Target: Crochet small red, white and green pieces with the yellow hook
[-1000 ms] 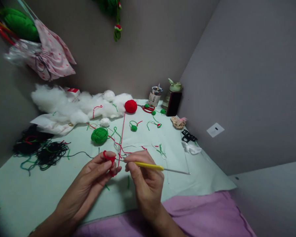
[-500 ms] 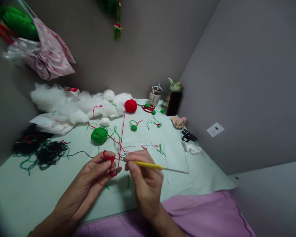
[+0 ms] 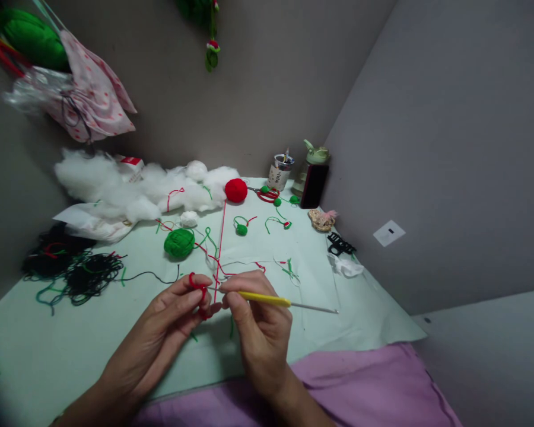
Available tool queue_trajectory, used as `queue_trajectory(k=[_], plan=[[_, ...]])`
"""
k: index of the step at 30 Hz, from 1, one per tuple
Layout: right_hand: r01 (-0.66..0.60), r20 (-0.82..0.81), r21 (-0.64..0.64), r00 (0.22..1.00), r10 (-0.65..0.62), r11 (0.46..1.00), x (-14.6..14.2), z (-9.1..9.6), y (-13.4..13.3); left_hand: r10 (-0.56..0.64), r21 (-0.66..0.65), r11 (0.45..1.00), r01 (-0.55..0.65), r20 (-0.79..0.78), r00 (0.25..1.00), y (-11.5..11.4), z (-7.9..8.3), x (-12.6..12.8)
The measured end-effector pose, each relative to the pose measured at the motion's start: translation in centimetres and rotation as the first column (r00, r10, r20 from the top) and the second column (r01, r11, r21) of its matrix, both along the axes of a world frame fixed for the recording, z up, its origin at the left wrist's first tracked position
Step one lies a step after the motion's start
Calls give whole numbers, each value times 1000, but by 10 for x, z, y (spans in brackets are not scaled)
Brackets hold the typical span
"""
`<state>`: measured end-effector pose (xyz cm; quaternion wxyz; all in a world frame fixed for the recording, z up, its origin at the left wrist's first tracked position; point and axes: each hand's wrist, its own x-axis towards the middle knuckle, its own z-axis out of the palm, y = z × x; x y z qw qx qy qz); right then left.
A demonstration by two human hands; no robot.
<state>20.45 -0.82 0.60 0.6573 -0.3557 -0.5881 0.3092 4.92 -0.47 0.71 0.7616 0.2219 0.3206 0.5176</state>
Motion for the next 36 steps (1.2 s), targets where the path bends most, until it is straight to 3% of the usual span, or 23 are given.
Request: queue_trajectory(k=[14, 23, 36], plan=[[15, 62, 7, 998, -15, 1000, 3, 0, -1, 59, 19, 998, -57, -144, 988, -1, 3, 2], [-11, 110, 22, 994, 8, 1000, 3, -1, -2, 132, 152, 984, -90, -295, 946, 0, -2, 1], [-4, 123, 39, 992, -1, 999, 2, 0, -2, 131, 177, 981, -74, -337, 932, -3, -7, -3]])
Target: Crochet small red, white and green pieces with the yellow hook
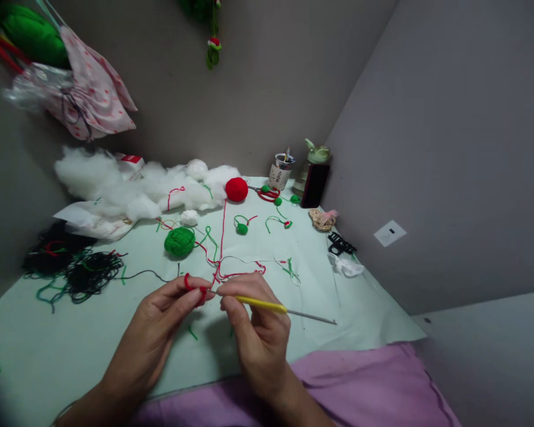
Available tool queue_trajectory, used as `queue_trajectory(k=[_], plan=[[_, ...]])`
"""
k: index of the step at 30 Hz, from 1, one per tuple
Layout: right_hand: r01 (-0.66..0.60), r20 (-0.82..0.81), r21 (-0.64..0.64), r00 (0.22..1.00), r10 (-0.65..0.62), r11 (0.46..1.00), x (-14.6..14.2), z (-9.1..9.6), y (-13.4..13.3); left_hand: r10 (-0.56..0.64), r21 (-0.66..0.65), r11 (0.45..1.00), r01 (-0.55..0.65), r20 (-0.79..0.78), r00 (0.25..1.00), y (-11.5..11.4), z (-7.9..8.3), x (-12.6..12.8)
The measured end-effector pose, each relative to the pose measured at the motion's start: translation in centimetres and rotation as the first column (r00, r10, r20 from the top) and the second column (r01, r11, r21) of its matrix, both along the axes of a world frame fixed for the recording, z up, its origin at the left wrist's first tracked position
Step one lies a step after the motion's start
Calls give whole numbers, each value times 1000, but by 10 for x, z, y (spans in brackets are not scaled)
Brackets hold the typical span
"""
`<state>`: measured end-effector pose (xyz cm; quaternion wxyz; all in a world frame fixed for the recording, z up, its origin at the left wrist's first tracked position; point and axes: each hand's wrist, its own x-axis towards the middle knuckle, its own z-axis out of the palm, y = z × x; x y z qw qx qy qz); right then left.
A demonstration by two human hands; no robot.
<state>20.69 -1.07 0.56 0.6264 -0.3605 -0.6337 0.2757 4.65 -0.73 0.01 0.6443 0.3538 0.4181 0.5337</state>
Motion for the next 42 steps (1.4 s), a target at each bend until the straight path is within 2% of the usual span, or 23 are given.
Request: queue_trajectory(k=[13, 27, 42], plan=[[36, -24, 2, 999, -36, 999, -1, -3, 2, -7, -26, 1000, 9, 61, 998, 2, 4, 2], [-78, -133, -87, 989, 66, 993, -1, -6, 3, 8, -78, 997, 1, 111, 994, 2, 9, 4], [11, -33, -18, 999, -11, 1000, 0, -7, 2, 1, -52, 999, 5, 112, 994, -1, 7, 3]])
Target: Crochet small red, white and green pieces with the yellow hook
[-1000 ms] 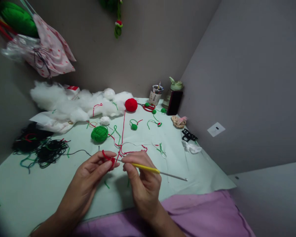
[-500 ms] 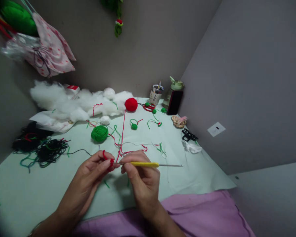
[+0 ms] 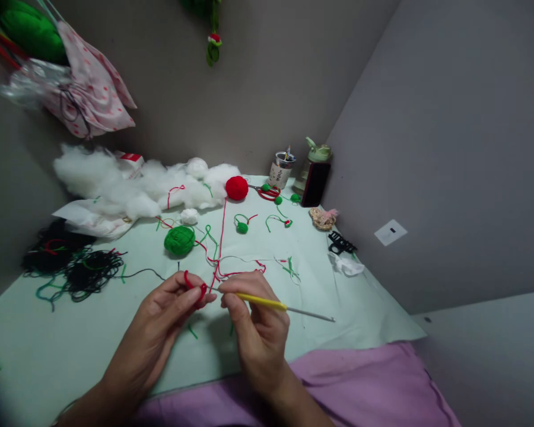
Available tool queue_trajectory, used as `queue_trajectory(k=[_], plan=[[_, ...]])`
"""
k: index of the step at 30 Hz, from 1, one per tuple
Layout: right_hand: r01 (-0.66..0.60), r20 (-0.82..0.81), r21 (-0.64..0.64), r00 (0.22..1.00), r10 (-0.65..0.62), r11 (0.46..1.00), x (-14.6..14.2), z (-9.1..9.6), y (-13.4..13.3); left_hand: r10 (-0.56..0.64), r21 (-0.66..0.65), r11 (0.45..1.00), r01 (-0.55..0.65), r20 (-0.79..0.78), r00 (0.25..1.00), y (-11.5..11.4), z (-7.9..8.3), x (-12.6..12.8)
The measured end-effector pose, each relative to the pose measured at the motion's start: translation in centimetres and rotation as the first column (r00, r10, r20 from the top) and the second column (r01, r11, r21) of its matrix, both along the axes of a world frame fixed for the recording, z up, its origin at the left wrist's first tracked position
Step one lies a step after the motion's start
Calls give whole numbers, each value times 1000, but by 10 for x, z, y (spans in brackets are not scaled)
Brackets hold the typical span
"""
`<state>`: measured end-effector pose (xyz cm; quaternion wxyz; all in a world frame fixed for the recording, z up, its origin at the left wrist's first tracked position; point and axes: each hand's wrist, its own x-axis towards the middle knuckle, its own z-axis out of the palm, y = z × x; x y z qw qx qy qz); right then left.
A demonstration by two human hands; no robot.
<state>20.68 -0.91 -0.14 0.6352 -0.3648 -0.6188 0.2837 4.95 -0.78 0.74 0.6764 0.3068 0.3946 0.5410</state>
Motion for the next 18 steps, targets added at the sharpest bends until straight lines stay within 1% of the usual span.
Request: queue_trajectory(k=[3, 8, 14, 16, 18], plan=[[13, 47, 30, 999, -14, 999, 0, 1, -1, 8, -2, 1000, -8, -16, 1000, 0, -1, 0], [13, 96, 58, 995, -18, 998, 0, 2, -2, 15, 32, 999, -14, -33, 999, 2, -2, 1], [4, 184, 155, 982, -33, 988, -1, 2, -5, 52, 91, 995, -45, -81, 995, 1, -4, 1], [-12, 185, 153, 983, -17, 988, -3, 1, -5, 52, 93, 995, -46, -69, 996, 1, -4, 1], [-34, 139, 99, 990, 20, 995, -5, -2, -4, 33, 80, 996, -31, -25, 999, 1, -3, 1]])
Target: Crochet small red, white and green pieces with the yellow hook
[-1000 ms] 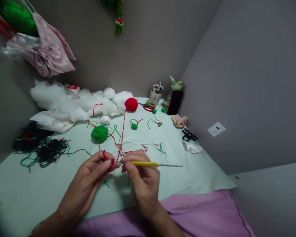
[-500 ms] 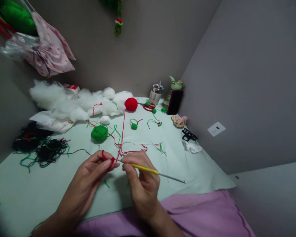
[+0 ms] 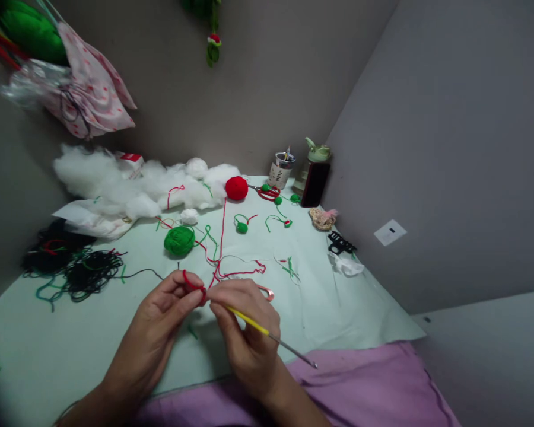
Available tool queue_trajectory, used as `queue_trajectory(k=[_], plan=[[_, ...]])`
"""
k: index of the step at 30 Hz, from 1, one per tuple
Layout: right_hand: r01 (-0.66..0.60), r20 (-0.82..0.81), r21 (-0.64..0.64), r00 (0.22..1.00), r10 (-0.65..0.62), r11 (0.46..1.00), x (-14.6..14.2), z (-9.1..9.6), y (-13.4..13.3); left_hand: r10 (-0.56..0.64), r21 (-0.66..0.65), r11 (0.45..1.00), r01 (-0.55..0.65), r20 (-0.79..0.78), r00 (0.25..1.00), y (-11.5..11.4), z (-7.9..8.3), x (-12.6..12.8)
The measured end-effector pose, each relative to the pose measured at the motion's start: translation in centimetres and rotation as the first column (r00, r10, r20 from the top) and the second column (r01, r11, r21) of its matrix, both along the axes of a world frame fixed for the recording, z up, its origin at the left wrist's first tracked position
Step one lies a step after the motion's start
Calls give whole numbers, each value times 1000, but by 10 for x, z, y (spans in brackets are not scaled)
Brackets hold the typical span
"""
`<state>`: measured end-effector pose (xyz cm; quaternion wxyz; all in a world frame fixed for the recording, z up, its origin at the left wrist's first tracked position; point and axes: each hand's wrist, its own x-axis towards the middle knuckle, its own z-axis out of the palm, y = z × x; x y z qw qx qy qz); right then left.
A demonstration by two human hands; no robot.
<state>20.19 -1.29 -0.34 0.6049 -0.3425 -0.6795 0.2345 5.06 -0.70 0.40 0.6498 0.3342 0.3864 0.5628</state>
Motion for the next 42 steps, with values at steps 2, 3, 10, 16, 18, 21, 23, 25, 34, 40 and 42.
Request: queue_trajectory(k=[2, 3, 10, 16, 18, 21, 23, 25, 34, 40, 42], plan=[[-40, -121, -91, 992, 29, 995, -1, -2, 3, -35, -22, 999, 37, 57, 998, 0, 1, 0], [-75, -198, -143, 979, 45, 987, -1, -2, 5, -50, -34, 998, 53, 75, 996, 0, 1, 0], [-168, -227, -193, 966, 122, 967, 2, 2, 14, -102, -15, 995, 103, 64, 993, 2, -4, -1], [-132, -253, -218, 965, 74, 967, 3, 0, 13, -92, -33, 995, 93, 19, 996, 2, -4, -7], [-104, -203, -191, 977, 64, 976, 2, 0, 12, -79, -44, 996, 79, 21, 997, 3, -4, -6], [-9, -18, -51, 1000, 8, 999, 1, -4, 10, -64, -59, 996, 68, 74, 995, 4, -2, 0], [89, 162, 120, 981, -108, 989, 0, -9, 7, -70, -105, 991, 86, 149, 986, 3, 0, 4], [132, 279, 270, 937, -209, 954, 1, -14, 4, -122, -168, 972, 167, 251, 960, 1, 3, 6], [-106, -291, -183, 955, 49, 977, 7, 3, 10, -149, -245, 938, 246, 354, 923, 8, 5, -9], [-430, -628, -328, 765, 145, 841, 9, 18, 2, -13, -57, 998, 10, -48, 999, -6, 20, -12], [-568, -634, -285, 716, 292, 772, 15, 26, -9, 104, 255, 966, -32, -275, 956, -16, 28, -18]])
